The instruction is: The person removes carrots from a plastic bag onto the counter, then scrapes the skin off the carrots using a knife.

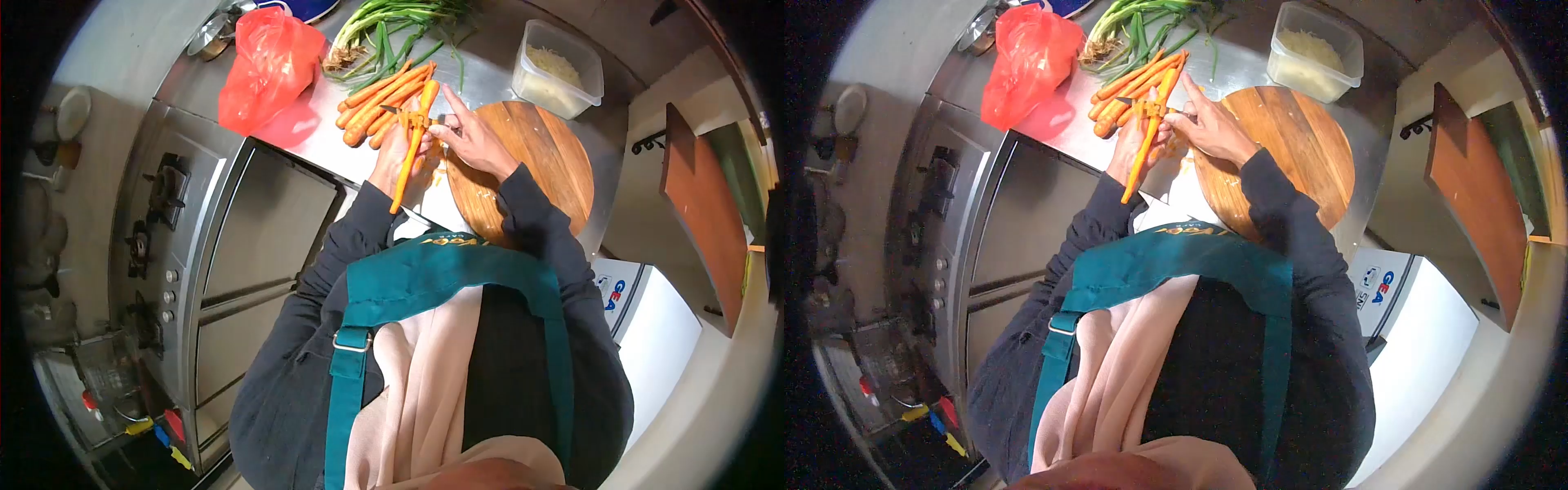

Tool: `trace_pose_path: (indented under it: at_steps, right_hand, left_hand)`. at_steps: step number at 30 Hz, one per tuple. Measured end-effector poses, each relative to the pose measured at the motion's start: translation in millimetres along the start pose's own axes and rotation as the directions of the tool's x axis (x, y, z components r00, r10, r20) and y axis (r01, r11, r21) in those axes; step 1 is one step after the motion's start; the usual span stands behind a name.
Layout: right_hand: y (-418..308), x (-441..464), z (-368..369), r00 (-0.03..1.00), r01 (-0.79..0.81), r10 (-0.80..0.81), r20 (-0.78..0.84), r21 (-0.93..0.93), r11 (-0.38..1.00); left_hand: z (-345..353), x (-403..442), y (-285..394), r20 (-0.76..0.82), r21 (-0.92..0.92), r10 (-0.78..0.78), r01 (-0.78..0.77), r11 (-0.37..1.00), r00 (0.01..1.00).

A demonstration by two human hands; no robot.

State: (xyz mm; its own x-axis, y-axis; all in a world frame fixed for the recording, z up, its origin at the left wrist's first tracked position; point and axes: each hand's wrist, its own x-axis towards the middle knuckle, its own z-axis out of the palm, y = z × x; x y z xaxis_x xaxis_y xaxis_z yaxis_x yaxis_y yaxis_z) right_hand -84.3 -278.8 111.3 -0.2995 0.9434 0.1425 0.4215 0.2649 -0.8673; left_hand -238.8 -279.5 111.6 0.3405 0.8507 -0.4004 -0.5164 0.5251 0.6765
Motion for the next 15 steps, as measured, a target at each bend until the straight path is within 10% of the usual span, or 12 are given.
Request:
trace_pose_path:
  at_steps: [15]
  right_hand:
    - [12,14,-13,0.993,0.078,-0.086,-0.080,-0.091,0.993]
  left_hand:
    - [-20,8,-7,0.094,-0.090,0.024,-0.015,0.996,0.995]
